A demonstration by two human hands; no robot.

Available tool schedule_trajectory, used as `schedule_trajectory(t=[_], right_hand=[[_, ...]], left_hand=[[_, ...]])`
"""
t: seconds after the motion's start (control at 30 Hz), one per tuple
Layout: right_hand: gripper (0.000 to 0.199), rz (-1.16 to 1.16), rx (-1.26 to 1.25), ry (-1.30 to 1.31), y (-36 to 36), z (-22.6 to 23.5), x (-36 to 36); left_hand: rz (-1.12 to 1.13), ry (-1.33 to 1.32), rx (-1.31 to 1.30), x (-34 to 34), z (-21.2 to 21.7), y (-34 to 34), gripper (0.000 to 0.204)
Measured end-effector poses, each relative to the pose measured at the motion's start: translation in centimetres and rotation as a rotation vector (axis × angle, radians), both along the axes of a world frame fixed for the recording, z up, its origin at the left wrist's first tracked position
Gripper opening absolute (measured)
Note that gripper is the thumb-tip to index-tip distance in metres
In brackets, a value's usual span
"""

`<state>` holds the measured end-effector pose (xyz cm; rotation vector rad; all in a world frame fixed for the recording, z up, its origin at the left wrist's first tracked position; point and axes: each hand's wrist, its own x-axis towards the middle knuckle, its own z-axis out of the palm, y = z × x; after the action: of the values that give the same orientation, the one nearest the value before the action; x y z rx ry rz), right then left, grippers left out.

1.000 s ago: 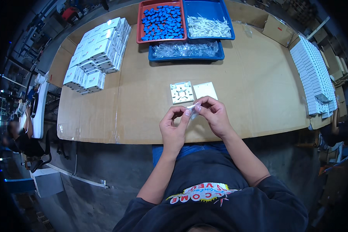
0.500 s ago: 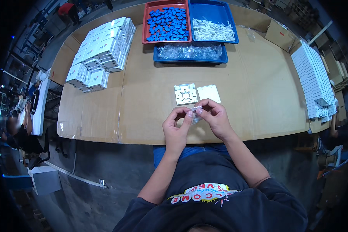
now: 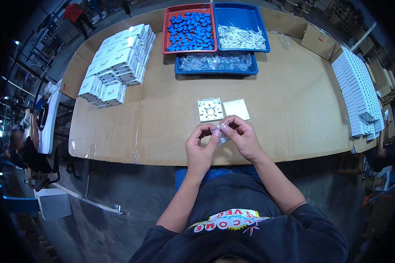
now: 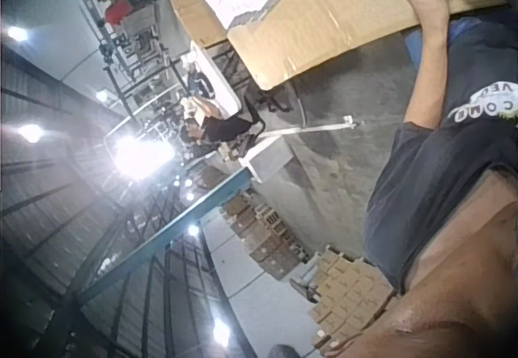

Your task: Packing small plastic components into cardboard boxes at a workstation.

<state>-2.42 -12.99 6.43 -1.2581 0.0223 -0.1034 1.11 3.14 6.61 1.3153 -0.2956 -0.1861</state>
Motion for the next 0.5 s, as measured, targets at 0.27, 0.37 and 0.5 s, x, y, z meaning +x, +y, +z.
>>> schedule_trajectory(t=[0.27, 0.37, 0.5], right_hand=[[0.011, 0.041, -0.028, -0.016, -0.57, -0.17, -0.14], [0.011, 0.059, -0.014, -0.015, -0.86, -0.26, -0.06], [0.011, 0.042, 0.001, -0.037, -0.86, -0.31, 0.11]], left_hand=[[0.008, -0.061, 0.084, 0.04, -0.24, -0.24, 0.013], [0.012, -0.082, 0.105, 0.01, -0.03, -0.47, 0.014], [0.01, -0.027, 0.045, 0.0, -0.02, -0.57, 0.014]])
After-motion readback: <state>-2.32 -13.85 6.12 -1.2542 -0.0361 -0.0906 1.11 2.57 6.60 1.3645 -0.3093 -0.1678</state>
